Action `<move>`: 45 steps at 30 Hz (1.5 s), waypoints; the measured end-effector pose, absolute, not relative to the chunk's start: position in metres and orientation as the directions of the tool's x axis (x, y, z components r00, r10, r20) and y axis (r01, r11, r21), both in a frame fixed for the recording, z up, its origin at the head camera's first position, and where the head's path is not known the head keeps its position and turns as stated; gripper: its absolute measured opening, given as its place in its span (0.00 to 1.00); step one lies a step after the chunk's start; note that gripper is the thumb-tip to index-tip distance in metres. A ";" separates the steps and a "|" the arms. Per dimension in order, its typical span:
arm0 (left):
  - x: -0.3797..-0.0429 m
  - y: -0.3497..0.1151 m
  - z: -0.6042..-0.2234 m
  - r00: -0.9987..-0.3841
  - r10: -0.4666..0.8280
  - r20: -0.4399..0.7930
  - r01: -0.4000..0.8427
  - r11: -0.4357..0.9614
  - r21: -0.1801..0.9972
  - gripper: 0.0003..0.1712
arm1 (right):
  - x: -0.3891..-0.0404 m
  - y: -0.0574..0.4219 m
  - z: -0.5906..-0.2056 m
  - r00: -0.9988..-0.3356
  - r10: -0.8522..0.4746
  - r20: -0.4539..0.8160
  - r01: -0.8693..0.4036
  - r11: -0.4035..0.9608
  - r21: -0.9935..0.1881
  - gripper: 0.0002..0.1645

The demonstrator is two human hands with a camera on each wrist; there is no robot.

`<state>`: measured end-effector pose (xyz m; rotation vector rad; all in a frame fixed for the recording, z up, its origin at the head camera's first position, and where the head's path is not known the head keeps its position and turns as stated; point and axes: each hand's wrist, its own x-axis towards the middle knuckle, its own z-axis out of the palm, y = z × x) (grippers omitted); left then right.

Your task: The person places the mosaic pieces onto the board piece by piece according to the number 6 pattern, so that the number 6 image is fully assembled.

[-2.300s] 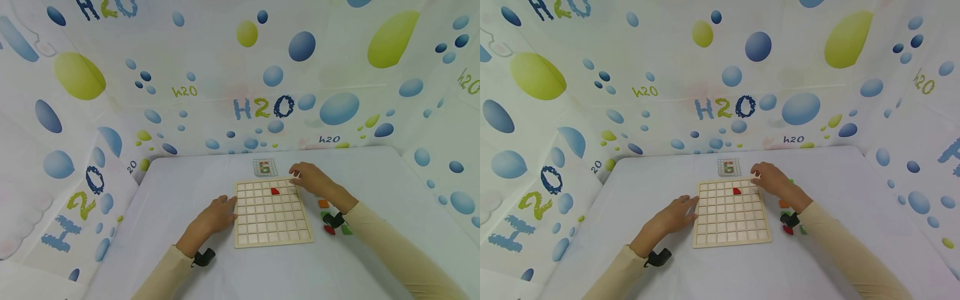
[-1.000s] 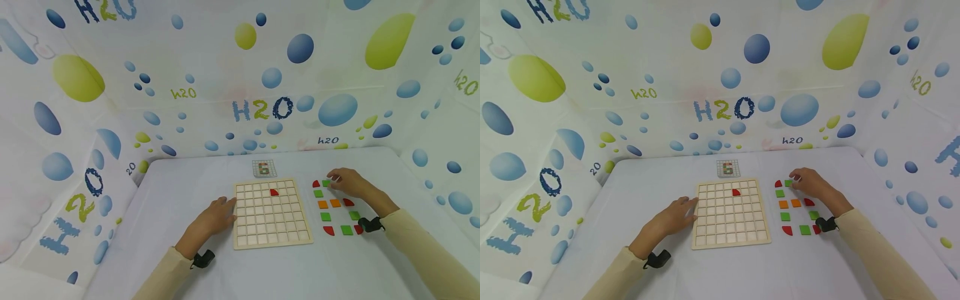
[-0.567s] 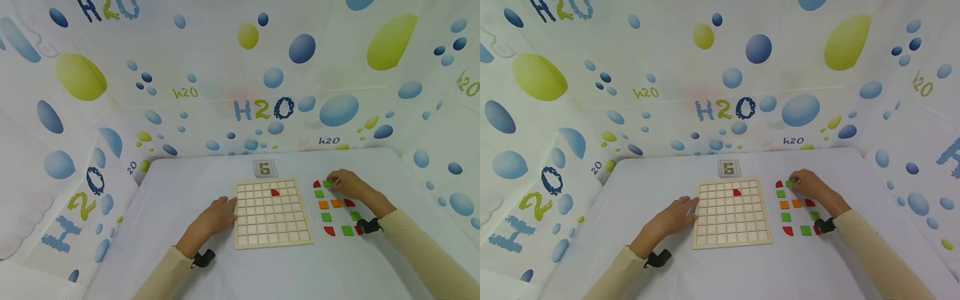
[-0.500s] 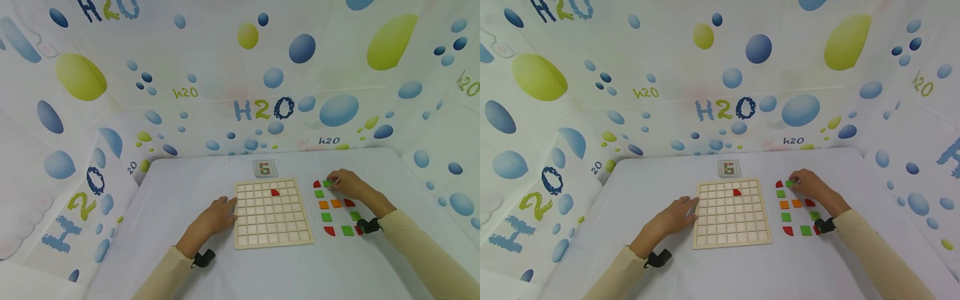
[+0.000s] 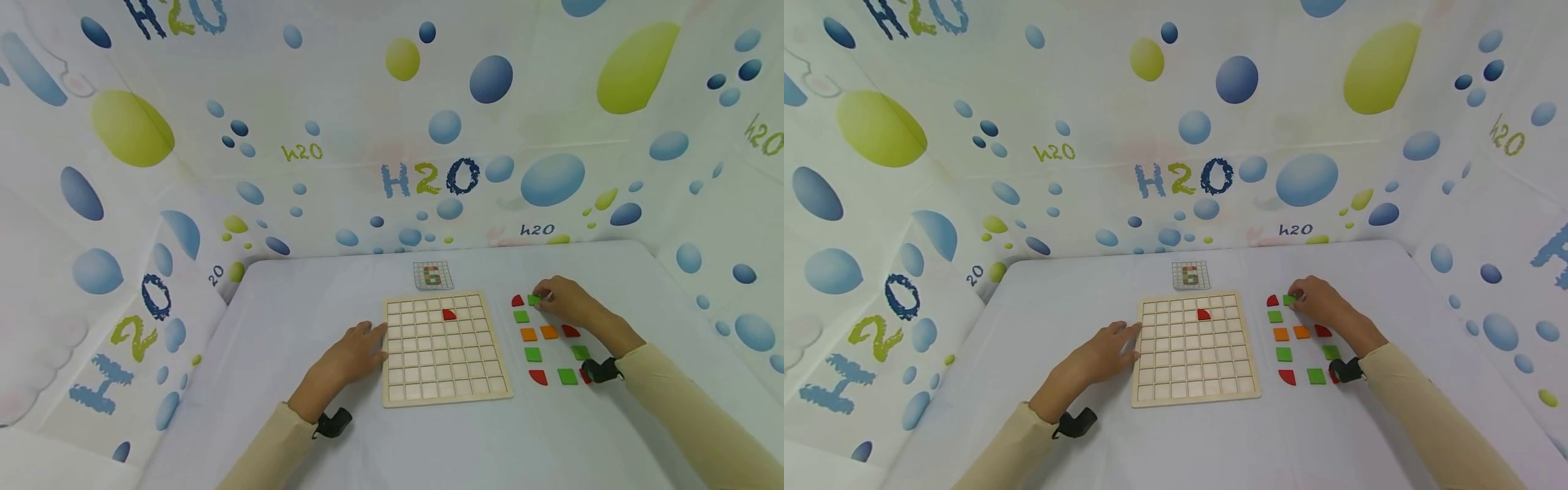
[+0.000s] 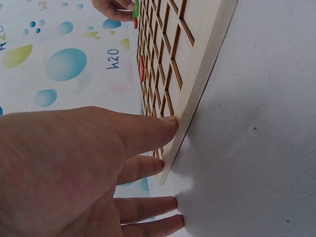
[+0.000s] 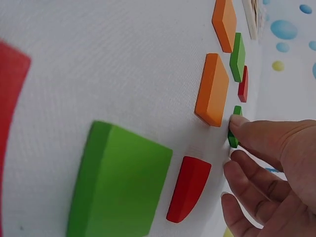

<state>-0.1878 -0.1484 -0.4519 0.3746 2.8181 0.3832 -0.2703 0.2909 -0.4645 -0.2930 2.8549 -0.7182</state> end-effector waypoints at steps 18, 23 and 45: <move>-0.188 -0.149 -0.453 -0.930 0.290 -0.225 0.222 0.933 0.284 0.35 | -0.268 0.289 -0.459 -0.967 -0.231 -0.107 -0.152 0.862 -0.483 0.19; -0.188 -0.149 -0.453 -0.931 0.289 -0.223 0.224 0.934 0.278 0.35 | -0.267 0.285 -0.456 -0.966 -0.247 -0.074 -0.182 0.857 -0.482 0.18; -0.186 -0.147 -0.451 -0.931 0.281 -0.232 0.211 0.934 0.287 0.35 | -0.261 0.242 -0.426 -0.933 -0.361 0.007 -0.309 0.787 -0.534 0.17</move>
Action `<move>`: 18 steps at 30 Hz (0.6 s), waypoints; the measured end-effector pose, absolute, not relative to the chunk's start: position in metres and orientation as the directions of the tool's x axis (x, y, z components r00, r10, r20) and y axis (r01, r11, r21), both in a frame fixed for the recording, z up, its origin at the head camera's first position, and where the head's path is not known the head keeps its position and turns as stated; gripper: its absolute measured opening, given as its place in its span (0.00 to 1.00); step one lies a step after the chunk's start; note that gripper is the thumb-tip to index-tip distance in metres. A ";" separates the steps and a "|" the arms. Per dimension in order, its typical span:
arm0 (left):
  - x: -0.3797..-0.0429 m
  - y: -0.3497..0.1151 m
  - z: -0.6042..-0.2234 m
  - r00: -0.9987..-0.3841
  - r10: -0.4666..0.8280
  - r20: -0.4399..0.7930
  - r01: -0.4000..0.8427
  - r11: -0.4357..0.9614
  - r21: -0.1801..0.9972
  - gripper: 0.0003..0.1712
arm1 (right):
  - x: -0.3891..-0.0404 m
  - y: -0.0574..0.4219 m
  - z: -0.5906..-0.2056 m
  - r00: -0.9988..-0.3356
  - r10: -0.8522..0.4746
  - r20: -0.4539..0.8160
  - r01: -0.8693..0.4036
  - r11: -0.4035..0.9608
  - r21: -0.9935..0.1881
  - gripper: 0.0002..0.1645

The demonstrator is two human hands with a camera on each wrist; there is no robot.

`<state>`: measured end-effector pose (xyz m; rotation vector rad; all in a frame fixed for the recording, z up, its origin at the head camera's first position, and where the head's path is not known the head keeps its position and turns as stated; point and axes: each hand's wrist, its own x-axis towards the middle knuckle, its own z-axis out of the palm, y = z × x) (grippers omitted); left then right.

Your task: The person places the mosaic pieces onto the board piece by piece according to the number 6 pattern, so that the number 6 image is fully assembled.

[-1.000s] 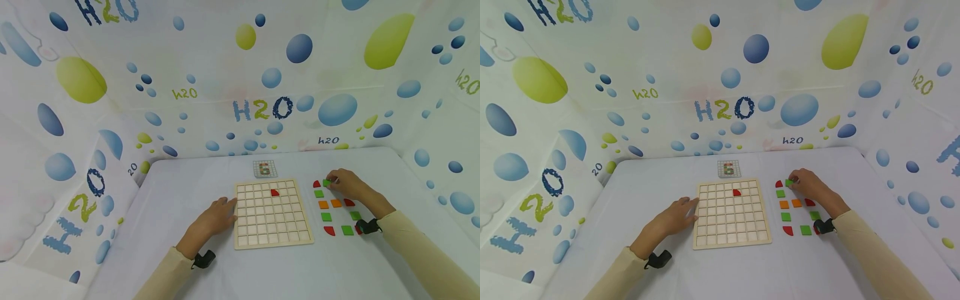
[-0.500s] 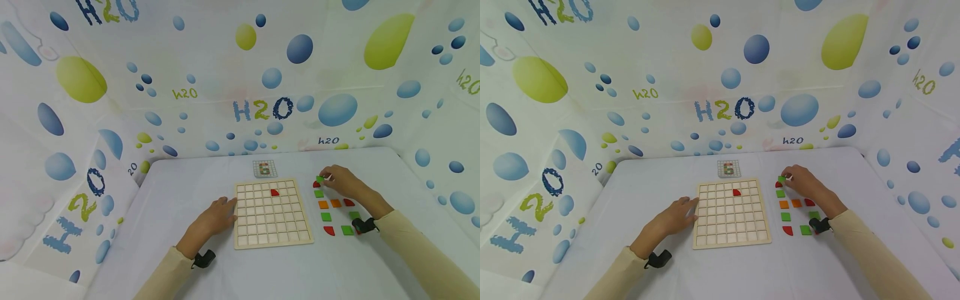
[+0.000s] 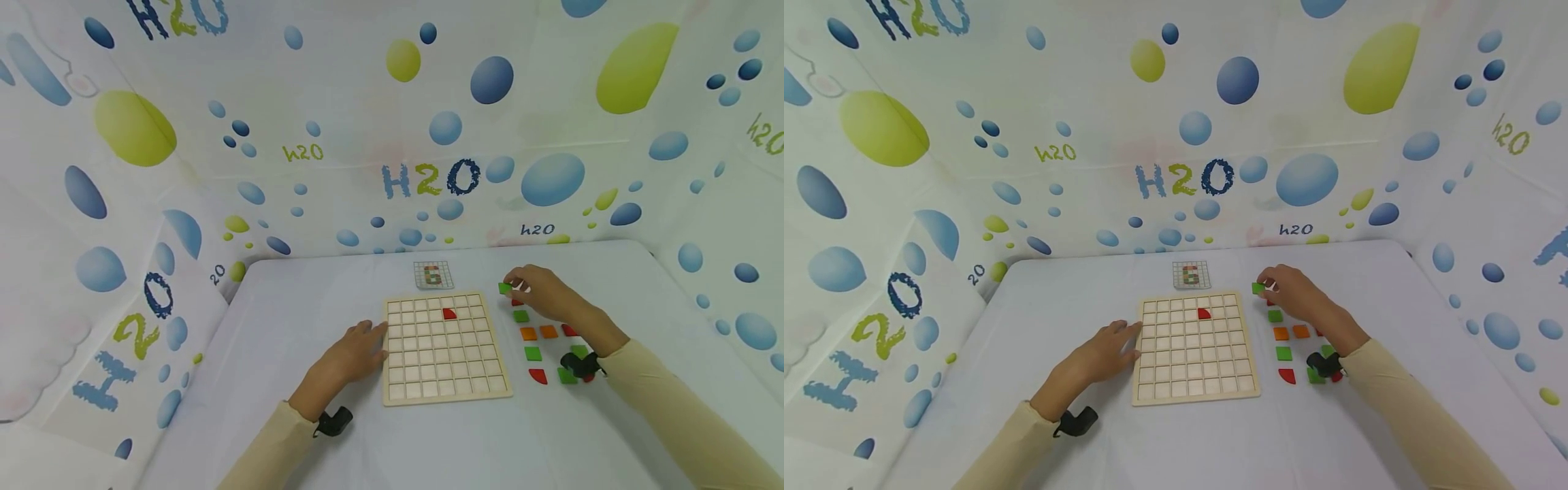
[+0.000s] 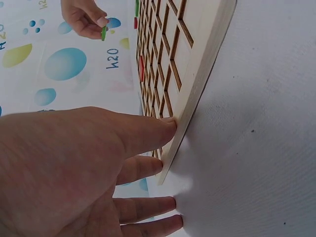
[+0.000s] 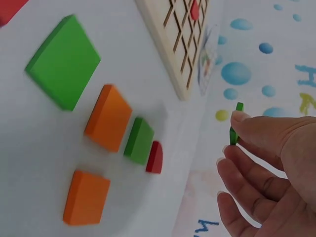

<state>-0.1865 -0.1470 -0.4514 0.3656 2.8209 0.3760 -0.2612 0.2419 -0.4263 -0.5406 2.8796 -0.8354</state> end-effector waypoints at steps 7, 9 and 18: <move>-0.188 -0.147 -0.452 -0.931 0.269 -0.247 0.196 0.939 0.281 0.35 | -0.266 0.225 -0.429 -0.909 -0.414 0.040 -0.373 0.768 -0.520 0.16; -0.189 -0.147 -0.453 -0.931 0.265 -0.252 0.193 0.941 0.276 0.36 | -0.266 0.220 -0.428 -0.905 -0.422 0.047 -0.384 0.768 -0.512 0.16; -0.189 -0.147 -0.451 -0.929 0.270 -0.252 0.196 0.939 0.283 0.36 | -0.266 0.192 -0.425 -0.887 -0.459 0.039 -0.411 0.749 -0.519 0.16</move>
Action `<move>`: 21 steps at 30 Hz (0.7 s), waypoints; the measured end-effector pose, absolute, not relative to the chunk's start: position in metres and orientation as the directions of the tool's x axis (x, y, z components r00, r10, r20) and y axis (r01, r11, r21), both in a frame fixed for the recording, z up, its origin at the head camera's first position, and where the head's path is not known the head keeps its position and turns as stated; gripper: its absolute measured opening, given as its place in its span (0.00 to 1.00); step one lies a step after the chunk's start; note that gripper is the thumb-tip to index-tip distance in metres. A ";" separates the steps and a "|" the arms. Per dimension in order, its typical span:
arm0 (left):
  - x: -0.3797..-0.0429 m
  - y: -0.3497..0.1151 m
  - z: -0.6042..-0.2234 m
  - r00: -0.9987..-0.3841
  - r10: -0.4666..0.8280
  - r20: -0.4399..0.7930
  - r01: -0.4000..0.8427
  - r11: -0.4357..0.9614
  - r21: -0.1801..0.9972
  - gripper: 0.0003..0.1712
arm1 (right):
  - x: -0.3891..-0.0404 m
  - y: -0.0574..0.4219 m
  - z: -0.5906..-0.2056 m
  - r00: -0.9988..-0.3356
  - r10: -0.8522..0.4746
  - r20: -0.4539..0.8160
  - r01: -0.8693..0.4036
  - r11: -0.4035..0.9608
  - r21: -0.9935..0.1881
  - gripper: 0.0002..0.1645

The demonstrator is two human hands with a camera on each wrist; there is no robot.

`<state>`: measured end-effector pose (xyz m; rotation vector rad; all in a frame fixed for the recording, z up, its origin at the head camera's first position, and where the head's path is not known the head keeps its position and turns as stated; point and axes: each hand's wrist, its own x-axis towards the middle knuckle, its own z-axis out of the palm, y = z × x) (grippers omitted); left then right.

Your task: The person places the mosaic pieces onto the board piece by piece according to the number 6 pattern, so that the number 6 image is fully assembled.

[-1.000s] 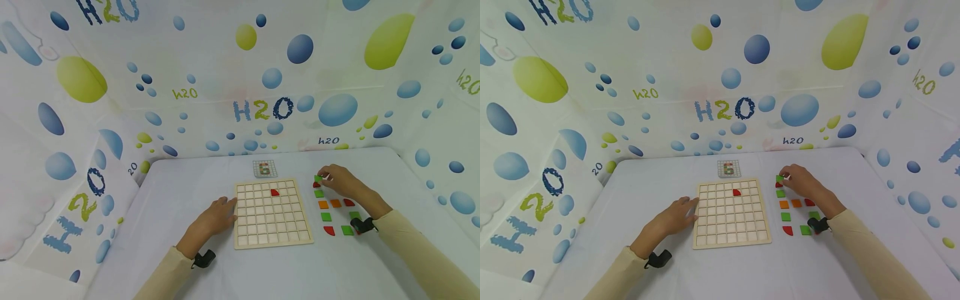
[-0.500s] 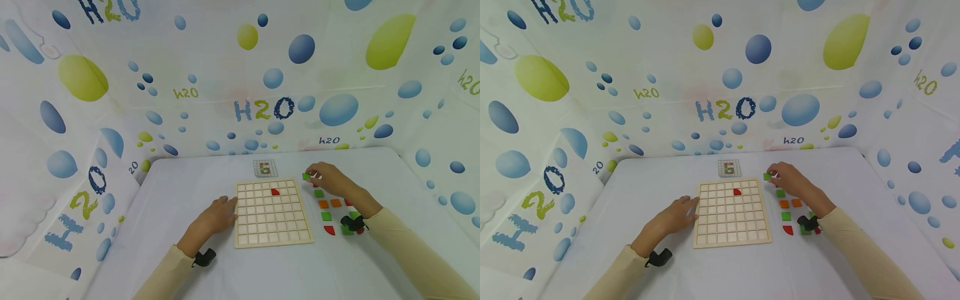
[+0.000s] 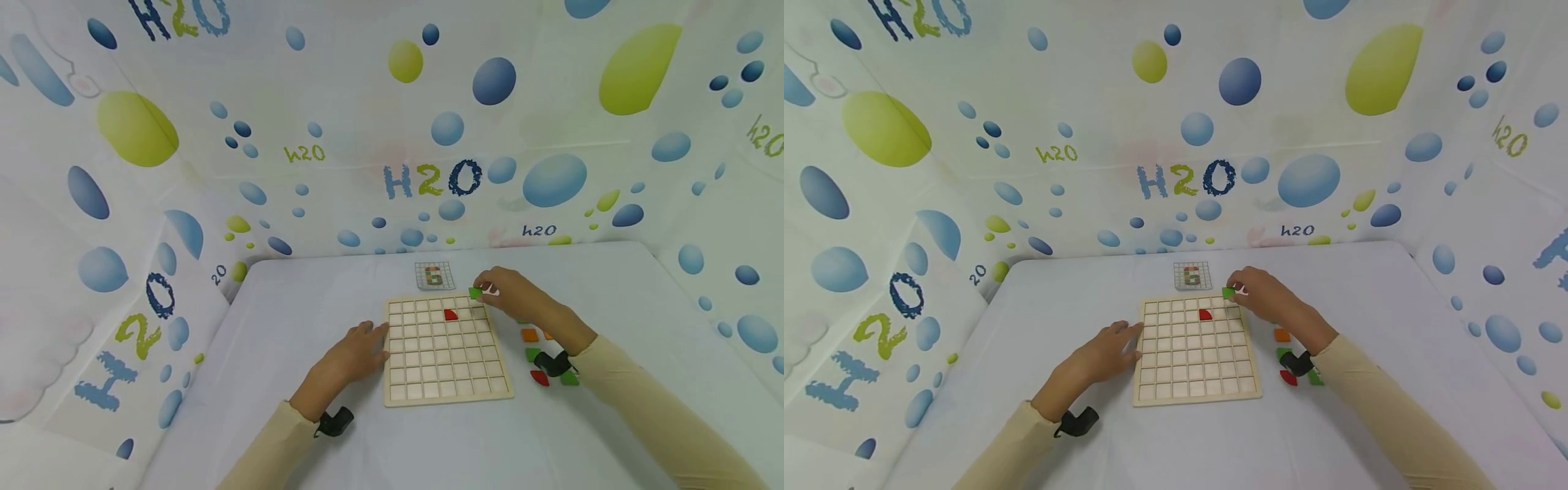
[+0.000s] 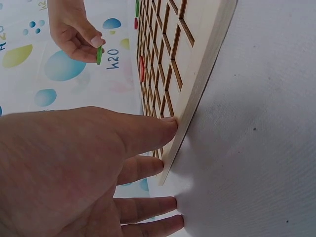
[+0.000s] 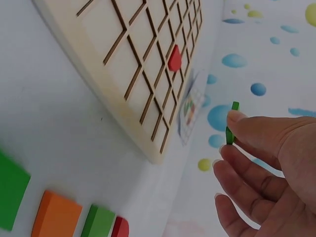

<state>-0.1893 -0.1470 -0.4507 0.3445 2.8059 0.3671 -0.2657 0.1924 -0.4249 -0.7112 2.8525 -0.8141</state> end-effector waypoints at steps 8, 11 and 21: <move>-0.189 -0.148 -0.453 -0.930 0.270 -0.250 0.192 0.936 0.294 0.36 | -0.265 0.170 -0.425 -0.868 -0.496 0.025 -0.439 0.743 -0.505 0.15; -0.190 -0.148 -0.455 -0.928 0.270 -0.256 0.190 0.936 0.297 0.36 | -0.265 0.163 -0.427 -0.856 -0.516 0.025 -0.458 0.737 -0.497 0.15; -0.188 -0.148 -0.452 -0.927 0.268 -0.261 0.181 0.932 0.314 0.36 | -0.268 0.140 -0.435 -0.839 -0.543 -0.039 -0.482 0.774 -0.410 0.16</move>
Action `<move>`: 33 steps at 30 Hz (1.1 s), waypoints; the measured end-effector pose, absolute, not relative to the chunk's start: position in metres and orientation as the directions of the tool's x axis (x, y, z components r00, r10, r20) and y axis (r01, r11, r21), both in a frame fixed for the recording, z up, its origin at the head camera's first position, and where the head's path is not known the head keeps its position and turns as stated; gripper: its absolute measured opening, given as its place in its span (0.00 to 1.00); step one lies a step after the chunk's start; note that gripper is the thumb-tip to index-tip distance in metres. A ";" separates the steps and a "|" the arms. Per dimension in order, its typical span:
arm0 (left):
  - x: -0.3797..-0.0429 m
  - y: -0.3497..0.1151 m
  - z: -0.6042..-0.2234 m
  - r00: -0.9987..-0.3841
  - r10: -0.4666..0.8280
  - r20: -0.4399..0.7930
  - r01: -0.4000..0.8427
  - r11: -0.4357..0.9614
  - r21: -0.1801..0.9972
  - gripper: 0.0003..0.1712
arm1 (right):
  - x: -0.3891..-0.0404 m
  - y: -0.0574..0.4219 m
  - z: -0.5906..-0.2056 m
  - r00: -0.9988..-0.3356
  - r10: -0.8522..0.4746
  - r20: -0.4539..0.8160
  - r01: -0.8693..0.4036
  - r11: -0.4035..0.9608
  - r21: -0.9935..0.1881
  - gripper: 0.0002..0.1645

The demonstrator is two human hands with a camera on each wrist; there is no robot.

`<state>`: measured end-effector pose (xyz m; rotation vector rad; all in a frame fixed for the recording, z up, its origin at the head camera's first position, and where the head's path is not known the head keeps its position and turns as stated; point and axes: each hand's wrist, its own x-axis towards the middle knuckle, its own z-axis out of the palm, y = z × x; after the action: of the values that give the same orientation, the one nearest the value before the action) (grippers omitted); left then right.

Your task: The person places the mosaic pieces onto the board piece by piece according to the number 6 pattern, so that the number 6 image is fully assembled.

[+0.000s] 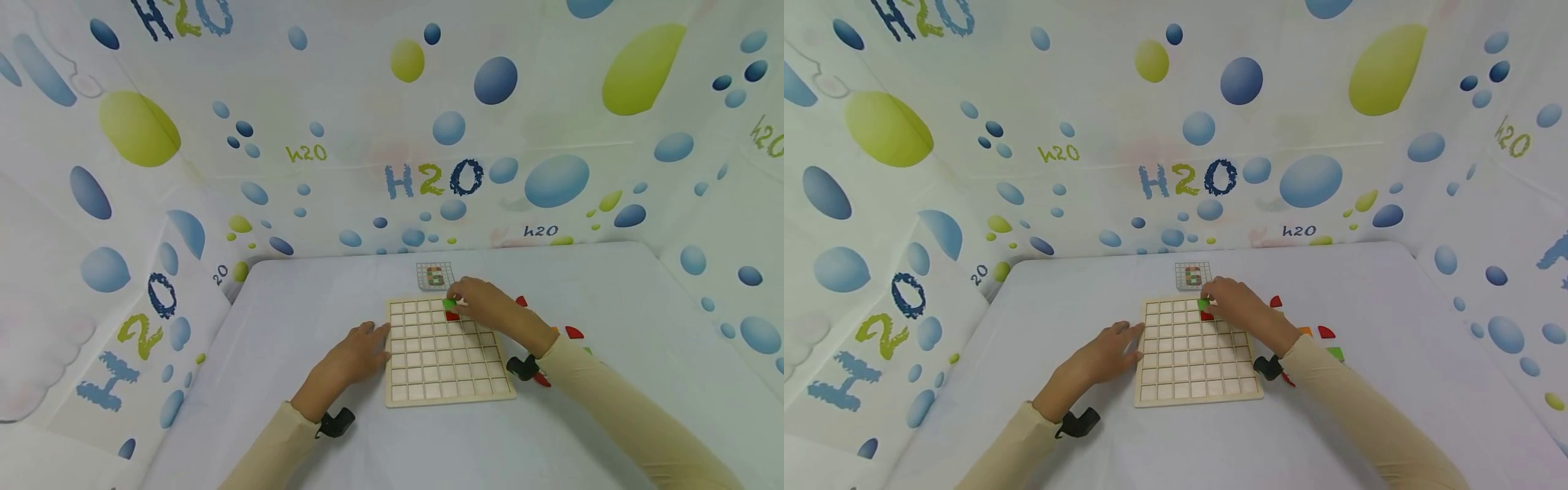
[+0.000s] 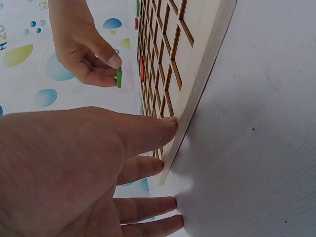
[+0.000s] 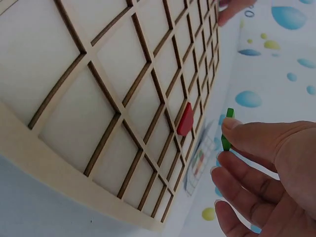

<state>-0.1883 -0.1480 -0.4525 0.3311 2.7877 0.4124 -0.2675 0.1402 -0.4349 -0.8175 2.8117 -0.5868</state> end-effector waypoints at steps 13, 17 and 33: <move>-0.188 -0.149 -0.454 -0.926 0.279 -0.256 0.195 0.930 0.311 0.36 | -0.266 0.120 -0.441 -0.812 -0.583 -0.037 -0.542 0.775 -0.324 0.12; -0.187 -0.149 -0.453 -0.927 0.278 -0.252 0.197 0.932 0.304 0.36 | -0.265 0.117 -0.441 -0.811 -0.585 -0.018 -0.556 0.781 -0.285 0.12; -0.187 -0.149 -0.453 -0.928 0.289 -0.237 0.208 0.926 0.315 0.36 | -0.267 0.102 -0.443 -0.815 -0.575 -0.070 -0.568 0.817 -0.096 0.10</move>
<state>-0.1866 -0.1492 -0.4532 0.3689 2.8044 0.4146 -0.2671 0.1020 -0.4427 -0.9154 2.9033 -0.1074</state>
